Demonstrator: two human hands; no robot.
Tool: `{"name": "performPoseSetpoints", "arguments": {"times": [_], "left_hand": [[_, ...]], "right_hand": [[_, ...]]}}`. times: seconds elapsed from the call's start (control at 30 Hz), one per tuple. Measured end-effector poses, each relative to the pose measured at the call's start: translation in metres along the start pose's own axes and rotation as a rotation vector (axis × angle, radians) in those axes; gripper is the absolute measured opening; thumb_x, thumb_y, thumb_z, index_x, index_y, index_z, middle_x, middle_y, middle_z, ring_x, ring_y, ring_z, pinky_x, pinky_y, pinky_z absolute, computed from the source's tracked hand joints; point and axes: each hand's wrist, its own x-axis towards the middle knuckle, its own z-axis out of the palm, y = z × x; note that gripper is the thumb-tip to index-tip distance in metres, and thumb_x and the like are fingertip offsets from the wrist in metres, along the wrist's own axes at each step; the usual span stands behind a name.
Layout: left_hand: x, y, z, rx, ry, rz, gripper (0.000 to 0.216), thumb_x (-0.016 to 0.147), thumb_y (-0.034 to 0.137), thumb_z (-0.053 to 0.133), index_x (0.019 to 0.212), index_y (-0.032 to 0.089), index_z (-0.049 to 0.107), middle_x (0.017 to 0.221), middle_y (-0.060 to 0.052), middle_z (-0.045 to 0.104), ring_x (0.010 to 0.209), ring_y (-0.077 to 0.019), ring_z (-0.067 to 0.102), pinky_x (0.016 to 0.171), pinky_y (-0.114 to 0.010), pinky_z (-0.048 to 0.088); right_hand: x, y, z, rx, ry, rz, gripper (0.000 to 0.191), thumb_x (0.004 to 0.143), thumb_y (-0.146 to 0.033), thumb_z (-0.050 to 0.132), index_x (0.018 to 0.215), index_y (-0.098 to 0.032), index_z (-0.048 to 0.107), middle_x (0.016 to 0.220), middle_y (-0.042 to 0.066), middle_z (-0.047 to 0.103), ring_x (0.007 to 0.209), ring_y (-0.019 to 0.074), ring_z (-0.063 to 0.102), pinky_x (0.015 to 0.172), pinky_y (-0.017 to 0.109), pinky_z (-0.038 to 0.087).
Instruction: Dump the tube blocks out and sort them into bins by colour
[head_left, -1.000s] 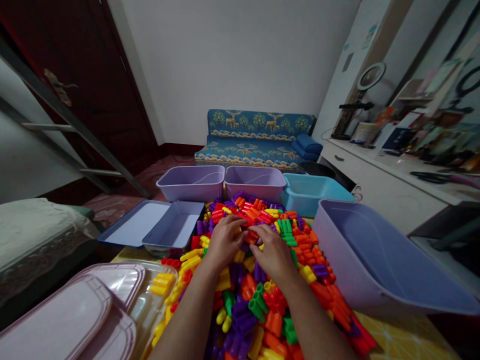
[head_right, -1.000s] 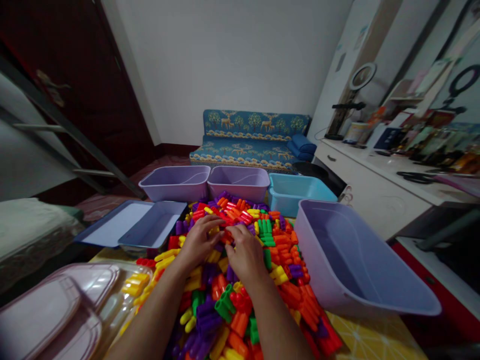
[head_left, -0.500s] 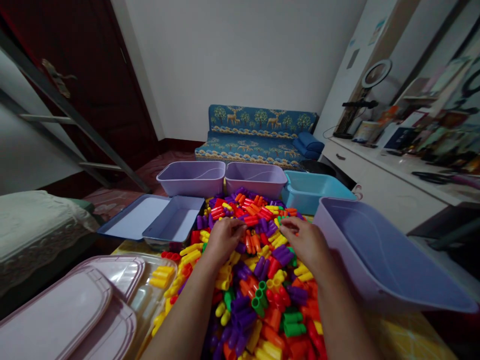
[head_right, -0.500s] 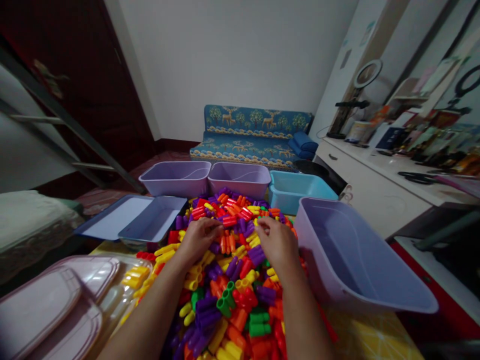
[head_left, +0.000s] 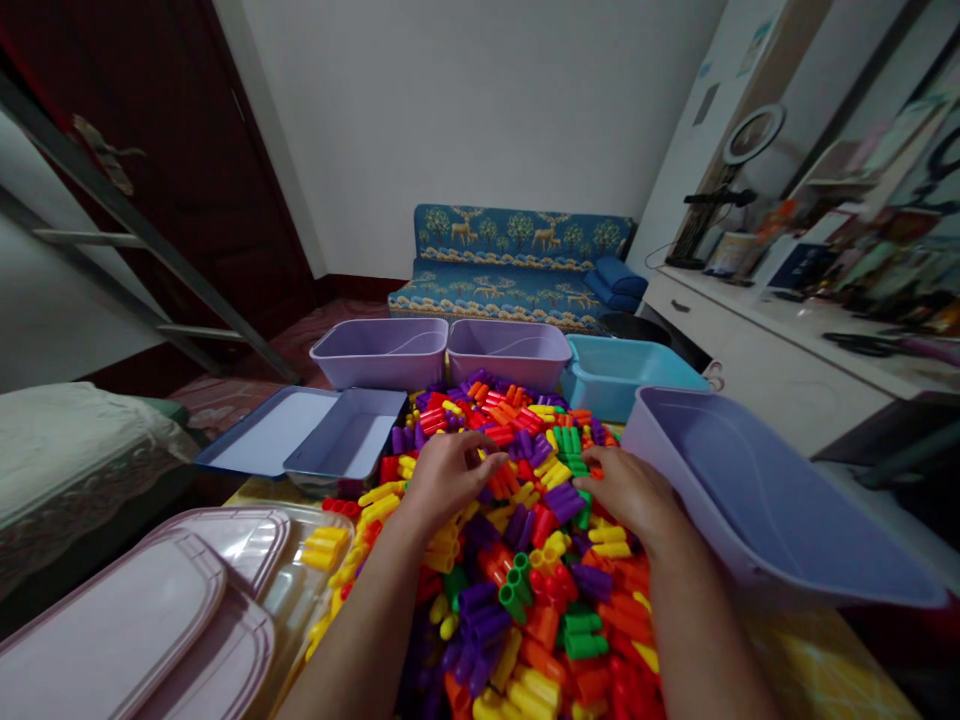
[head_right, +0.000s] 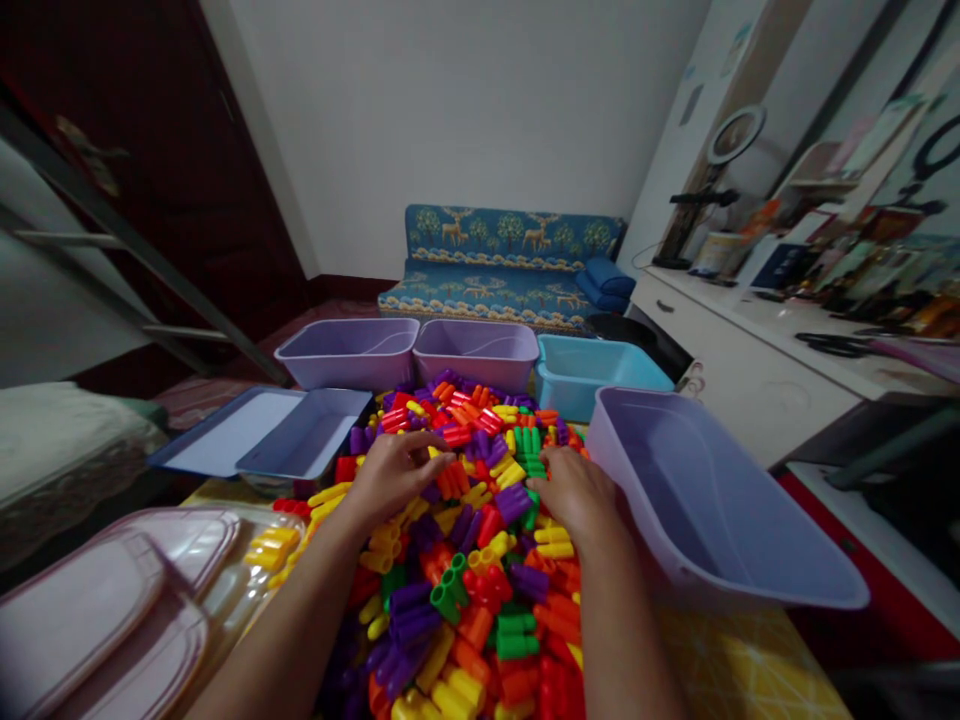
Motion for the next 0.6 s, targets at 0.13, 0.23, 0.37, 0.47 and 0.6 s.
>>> {"name": "performPoseSetpoints", "arguments": {"times": [0.13,0.23,0.37,0.47,0.6], "left_hand": [[-0.001,0.001,-0.001,0.057,-0.152,0.040,0.025,0.081,0.038,0.064,0.095,0.020,0.074,0.069,-0.001,0.067,0.060,-0.0134,0.058,0.056,-0.023,0.038],[-0.004,0.002,-0.004,0.132,-0.181,0.102,0.037,0.071,0.039,0.074,0.106,0.024,0.072,0.088,-0.004,0.068,0.075,-0.0176,0.062,0.065,-0.025,0.043],[-0.006,0.001,-0.008,0.166,-0.243,0.156,0.057,0.062,0.037,0.081,0.117,0.027,0.067,0.105,-0.006,0.068,0.093,-0.0231,0.063,0.079,-0.029,0.046],[-0.006,0.001,-0.008,0.174,-0.272,0.168,0.054,0.065,0.028,0.075,0.119,0.027,0.066,0.106,-0.005,0.070,0.098,-0.0242,0.063,0.083,-0.030,0.046],[-0.005,0.003,-0.003,0.273,-0.252,0.158,0.054,0.065,0.017,0.066,0.118,0.026,0.067,0.100,-0.005,0.073,0.093,-0.0259,0.065,0.080,-0.032,0.046]], "right_hand": [[0.000,-0.005,0.007,0.092,-0.009,-0.051,0.045,0.078,-0.037,0.066,0.120,-0.021,0.063,0.115,0.013,0.069,0.105,0.0290,0.065,0.087,0.039,0.047],[0.000,-0.014,0.011,0.193,-0.007,-0.162,0.052,0.073,-0.027,0.068,0.125,-0.021,0.061,0.121,0.012,0.066,0.108,0.0271,0.062,0.092,0.038,0.044],[-0.004,-0.030,0.006,0.352,-0.020,-0.273,0.054,0.070,-0.015,0.064,0.123,-0.025,0.062,0.111,0.006,0.069,0.086,0.0192,0.066,0.082,0.032,0.047],[-0.010,-0.041,-0.001,0.457,-0.027,-0.310,0.057,0.068,-0.010,0.063,0.122,-0.025,0.063,0.108,0.004,0.069,0.078,0.0154,0.063,0.076,0.028,0.047],[-0.016,-0.049,-0.006,0.586,-0.126,-0.311,0.059,0.069,-0.007,0.061,0.125,-0.024,0.060,0.096,0.002,0.070,0.063,0.0109,0.059,0.066,0.024,0.046]]}}
